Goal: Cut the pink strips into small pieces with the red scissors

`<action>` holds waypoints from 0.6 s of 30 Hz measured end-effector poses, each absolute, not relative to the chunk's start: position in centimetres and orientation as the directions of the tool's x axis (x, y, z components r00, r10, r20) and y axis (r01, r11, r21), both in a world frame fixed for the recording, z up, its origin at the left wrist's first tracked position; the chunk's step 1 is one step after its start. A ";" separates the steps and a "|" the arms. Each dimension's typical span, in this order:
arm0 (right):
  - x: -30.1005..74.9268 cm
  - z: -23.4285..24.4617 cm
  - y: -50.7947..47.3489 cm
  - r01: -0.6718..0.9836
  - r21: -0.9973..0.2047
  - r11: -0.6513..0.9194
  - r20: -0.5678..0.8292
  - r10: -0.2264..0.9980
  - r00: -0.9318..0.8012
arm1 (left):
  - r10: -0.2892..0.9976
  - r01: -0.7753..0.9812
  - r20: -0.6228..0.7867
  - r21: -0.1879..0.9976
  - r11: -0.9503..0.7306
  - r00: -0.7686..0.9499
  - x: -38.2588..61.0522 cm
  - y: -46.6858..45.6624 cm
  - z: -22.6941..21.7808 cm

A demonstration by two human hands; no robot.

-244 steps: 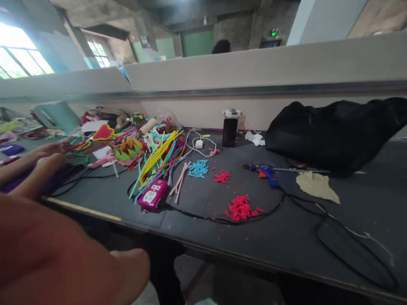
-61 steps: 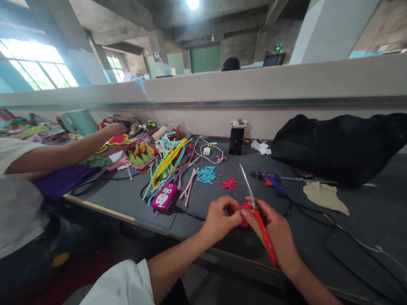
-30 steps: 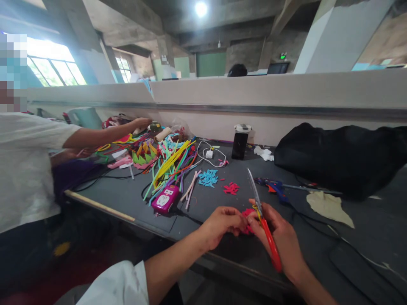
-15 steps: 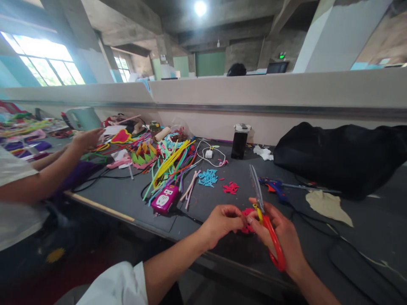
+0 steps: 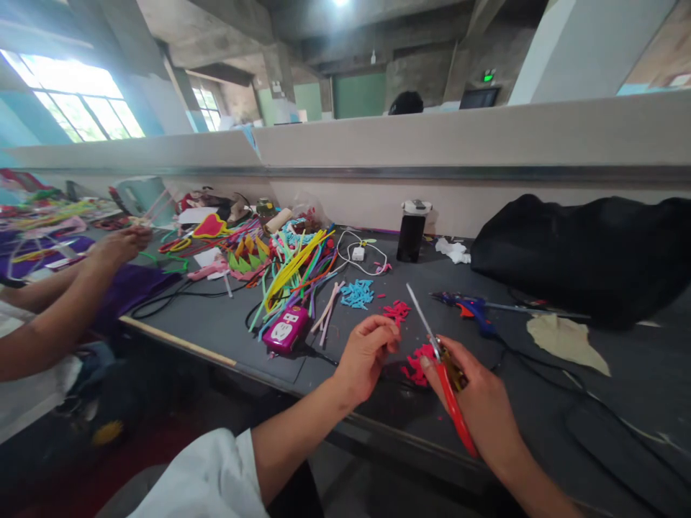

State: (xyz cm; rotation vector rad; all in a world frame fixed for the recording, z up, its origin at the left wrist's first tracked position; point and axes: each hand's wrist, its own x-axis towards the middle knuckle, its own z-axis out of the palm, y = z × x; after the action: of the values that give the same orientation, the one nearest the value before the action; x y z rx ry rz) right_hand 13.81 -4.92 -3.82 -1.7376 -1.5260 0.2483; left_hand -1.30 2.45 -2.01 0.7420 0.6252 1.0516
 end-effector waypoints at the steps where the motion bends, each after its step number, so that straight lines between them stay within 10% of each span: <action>1: 13.6 -4.0 -5.1 0.792 -0.609 0.043 0.358 0.906 0.226 | 0.933 -0.562 -0.093 0.775 0.288 0.349 -1.4 2.6 -2.0; 7: 13.0 -5.1 -5.9 0.923 -0.375 0.085 0.454 0.885 0.103 | 0.950 -0.672 0.001 0.706 0.221 0.314 -1.5 2.8 -2.2; 18: 13.8 -6.2 -6.1 0.932 -0.338 0.127 0.489 0.870 0.059 | 0.933 -0.687 -0.007 0.674 0.270 0.360 -1.2 2.4 -2.4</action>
State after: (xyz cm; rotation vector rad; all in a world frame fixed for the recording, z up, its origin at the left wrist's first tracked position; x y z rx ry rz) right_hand 13.84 -6.09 -6.21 -1.7408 -1.8080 -0.1331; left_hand -1.24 2.39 -2.36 0.6432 0.4491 1.1419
